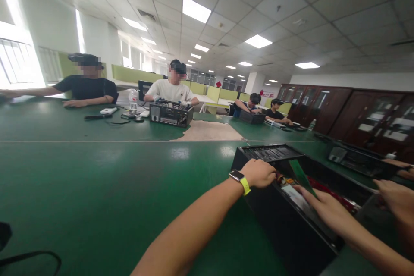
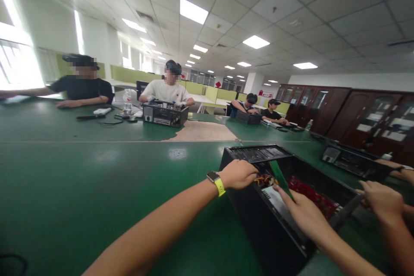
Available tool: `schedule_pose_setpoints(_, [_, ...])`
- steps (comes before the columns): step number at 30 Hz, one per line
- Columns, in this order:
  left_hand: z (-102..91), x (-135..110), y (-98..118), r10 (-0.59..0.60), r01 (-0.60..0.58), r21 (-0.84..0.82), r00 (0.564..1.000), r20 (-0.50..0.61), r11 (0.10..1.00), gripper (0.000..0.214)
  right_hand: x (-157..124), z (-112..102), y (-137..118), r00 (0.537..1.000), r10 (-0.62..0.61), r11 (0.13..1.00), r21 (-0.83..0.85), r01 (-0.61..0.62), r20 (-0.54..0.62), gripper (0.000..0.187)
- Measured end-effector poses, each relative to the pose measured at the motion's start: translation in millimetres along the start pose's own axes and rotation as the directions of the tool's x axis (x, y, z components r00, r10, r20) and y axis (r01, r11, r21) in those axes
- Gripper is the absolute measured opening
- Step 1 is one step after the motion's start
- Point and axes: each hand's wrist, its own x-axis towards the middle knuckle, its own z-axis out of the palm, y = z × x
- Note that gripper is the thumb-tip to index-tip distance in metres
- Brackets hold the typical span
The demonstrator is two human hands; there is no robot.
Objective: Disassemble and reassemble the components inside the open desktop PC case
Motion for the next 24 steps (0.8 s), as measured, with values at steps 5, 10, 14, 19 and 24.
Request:
schedule_pose_setpoints(5, [4.5, -28.3, -28.9, 0.066, -0.067, 0.008, 0.992, 0.107, 0.998, 0.040, -14.7, 0.9, -28.5, 0.921, 0.067, 0.882, 0.409, -0.235, 0.385, 0.060])
schedule_pose_setpoints(10, [-37.4, -139.0, -54.6, 0.019, -0.004, -0.068, 0.974, 0.226, 0.998, 0.042, 0.5, 19.1, -68.8, 0.913, -0.199, 0.970, 0.205, 0.132, 0.356, 0.036])
schedule_pose_setpoints(14, [-80.8, -191.2, -69.4, -0.317, 0.310, 0.080, 0.876, 0.364, 0.947, 0.038, 16.9, 58.6, -134.8, 0.744, -0.373, 0.871, -0.066, 0.487, 0.554, 0.017])
schedule_pose_setpoints(19, [-91.8, -180.1, -58.9, -0.459, 0.408, 0.212, 0.762, 0.457, 0.888, 0.027, 34.7, 108.9, -189.4, 0.582, -0.391, 0.590, -0.291, 0.753, 0.713, 0.027])
schedule_pose_setpoints(24, [-27.4, -133.5, -42.1, -0.505, 0.472, 0.239, 0.592, 0.628, 0.849, 0.022, 41.6, 145.0, -178.0, 0.562, -0.360, 0.593, -0.282, 0.754, 0.745, 0.029])
